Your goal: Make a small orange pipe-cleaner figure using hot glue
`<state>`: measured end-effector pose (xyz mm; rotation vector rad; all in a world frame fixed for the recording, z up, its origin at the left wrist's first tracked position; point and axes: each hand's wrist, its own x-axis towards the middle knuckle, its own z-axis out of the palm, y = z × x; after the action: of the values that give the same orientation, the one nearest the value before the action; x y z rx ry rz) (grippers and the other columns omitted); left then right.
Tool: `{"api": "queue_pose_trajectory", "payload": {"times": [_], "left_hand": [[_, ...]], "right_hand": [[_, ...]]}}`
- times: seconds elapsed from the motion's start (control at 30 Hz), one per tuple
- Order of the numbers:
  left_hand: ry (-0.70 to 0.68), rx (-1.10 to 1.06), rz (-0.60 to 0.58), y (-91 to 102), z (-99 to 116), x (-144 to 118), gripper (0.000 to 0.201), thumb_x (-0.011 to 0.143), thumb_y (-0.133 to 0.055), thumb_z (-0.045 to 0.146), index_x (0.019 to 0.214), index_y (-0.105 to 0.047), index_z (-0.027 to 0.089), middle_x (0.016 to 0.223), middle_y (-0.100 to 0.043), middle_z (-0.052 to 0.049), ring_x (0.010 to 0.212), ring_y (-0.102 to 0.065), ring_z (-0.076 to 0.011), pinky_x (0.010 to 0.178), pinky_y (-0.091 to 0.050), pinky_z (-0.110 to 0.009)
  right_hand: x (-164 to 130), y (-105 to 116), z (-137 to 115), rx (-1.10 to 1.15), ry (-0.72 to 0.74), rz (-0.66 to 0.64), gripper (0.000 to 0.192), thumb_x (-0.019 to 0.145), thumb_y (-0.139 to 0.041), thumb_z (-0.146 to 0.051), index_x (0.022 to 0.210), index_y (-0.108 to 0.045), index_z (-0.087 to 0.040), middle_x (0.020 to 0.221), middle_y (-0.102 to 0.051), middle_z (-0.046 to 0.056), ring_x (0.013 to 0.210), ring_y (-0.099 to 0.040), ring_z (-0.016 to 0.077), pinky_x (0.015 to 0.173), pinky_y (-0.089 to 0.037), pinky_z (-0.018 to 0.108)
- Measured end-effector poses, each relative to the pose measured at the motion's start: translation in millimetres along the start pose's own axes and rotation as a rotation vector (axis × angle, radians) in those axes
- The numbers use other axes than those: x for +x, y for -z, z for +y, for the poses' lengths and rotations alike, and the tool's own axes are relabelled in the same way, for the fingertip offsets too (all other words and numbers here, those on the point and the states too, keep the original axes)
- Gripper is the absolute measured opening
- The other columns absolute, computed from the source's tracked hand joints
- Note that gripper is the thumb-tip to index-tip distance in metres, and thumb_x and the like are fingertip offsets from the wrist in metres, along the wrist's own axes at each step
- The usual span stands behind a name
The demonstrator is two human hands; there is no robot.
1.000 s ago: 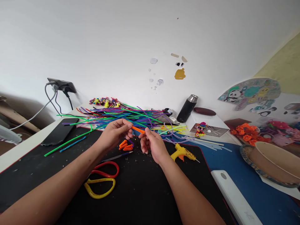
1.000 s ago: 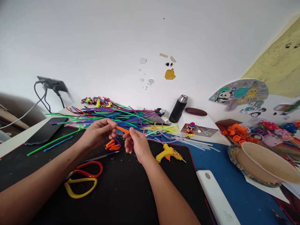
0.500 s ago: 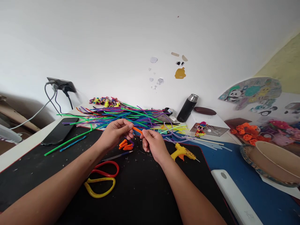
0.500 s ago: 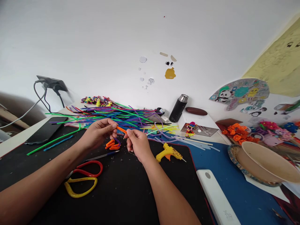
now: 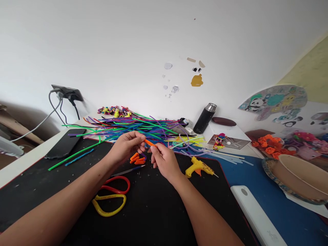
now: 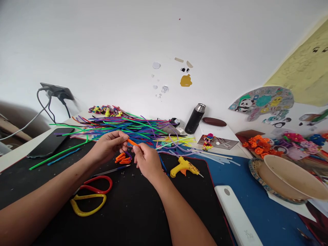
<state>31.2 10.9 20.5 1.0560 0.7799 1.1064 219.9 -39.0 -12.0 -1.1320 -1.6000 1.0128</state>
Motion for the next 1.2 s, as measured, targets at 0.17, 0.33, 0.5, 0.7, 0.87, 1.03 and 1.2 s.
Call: {"api": "queue_pose_trajectory", "payload": {"times": [0.17, 0.33, 0.5, 0.7, 0.87, 1.03, 1.2], "left_hand": [[0.024, -0.035, 0.001, 0.2, -1.6, 1.4, 0.039, 0.066, -0.101, 0.038, 0.075, -0.073, 0.013, 0.062, -0.071, -0.003, 0.051, -0.066, -0.0121, 0.048, -0.052, -0.018], [0.038, -0.050, -0.006, 2.2, -2.6, 2.1, 0.039, 0.066, -0.101, 0.038, 0.072, -0.072, 0.013, 0.061, -0.071, -0.003, 0.049, -0.065, -0.0111, 0.046, -0.051, -0.017], [0.048, -0.042, -0.018, 3.2, -2.3, 2.1, 0.038, 0.068, -0.100, 0.037, 0.071, -0.071, 0.013, 0.060, -0.070, -0.002, 0.048, -0.063, -0.0106, 0.045, -0.051, -0.017], [0.061, -0.019, -0.032, 4.1, -3.0, 2.3, 0.033, 0.071, -0.097, 0.033, 0.070, -0.070, 0.014, 0.056, -0.068, -0.001, 0.045, -0.060, -0.0099, 0.044, -0.049, -0.018], [0.074, -0.065, -0.018, 4.3, -3.2, 3.4, 0.037, 0.068, -0.100, 0.036, 0.071, -0.071, 0.013, 0.059, -0.070, -0.003, 0.047, -0.063, -0.0105, 0.044, -0.049, -0.017], [0.078, -0.086, -0.021, 2.6, -2.0, 3.6, 0.045, 0.062, -0.104, 0.041, 0.069, -0.071, 0.012, 0.059, -0.071, -0.003, 0.047, -0.064, -0.0108, 0.044, -0.050, -0.016], [0.045, -0.090, -0.020, 1.2, -1.9, 2.3, 0.047, 0.061, -0.105, 0.044, 0.073, -0.072, 0.012, 0.059, -0.071, -0.003, 0.047, -0.065, -0.0113, 0.042, -0.050, -0.016]], "right_hand": [[0.0, -0.2, -2.9, 0.025, -0.024, 0.007, 0.048, 0.108, -0.047, -0.063, 0.086, -0.063, -0.023, 0.053, -0.057, -0.006, 0.042, -0.053, 0.0122, 0.051, -0.041, 0.024], [0.8, -0.9, -6.4, 0.132, -0.065, -0.001, 0.049, 0.106, -0.050, -0.064, 0.083, -0.062, -0.023, 0.048, -0.052, -0.007, 0.038, -0.049, 0.0114, 0.047, -0.037, 0.024], [1.1, 0.3, -3.2, 0.135, -0.061, -0.006, 0.043, 0.107, -0.049, -0.060, 0.096, -0.066, -0.022, 0.062, -0.061, -0.005, 0.043, -0.057, 0.0115, 0.046, -0.038, 0.023], [-0.5, 0.2, -2.0, 0.051, -0.015, 0.007, 0.046, 0.108, -0.048, -0.062, 0.093, -0.067, -0.023, 0.063, -0.062, -0.004, 0.046, -0.059, 0.0119, 0.050, -0.042, 0.023], [0.1, -0.2, -7.0, 0.071, -0.044, 0.012, 0.051, 0.106, -0.048, -0.066, 0.084, -0.063, -0.023, 0.055, -0.058, -0.005, 0.042, -0.054, 0.0123, 0.048, -0.040, 0.024], [0.3, -0.6, -8.8, 0.093, -0.039, 0.016, 0.053, 0.106, -0.047, -0.068, 0.081, -0.062, -0.023, 0.048, -0.053, -0.006, 0.040, -0.051, 0.0125, 0.049, -0.038, 0.025], [0.7, -1.9, -6.0, 0.143, -0.060, -0.002, 0.055, 0.105, -0.048, -0.069, 0.080, -0.062, -0.023, 0.046, -0.052, -0.006, 0.039, -0.050, 0.0122, 0.049, -0.038, 0.025]]}}
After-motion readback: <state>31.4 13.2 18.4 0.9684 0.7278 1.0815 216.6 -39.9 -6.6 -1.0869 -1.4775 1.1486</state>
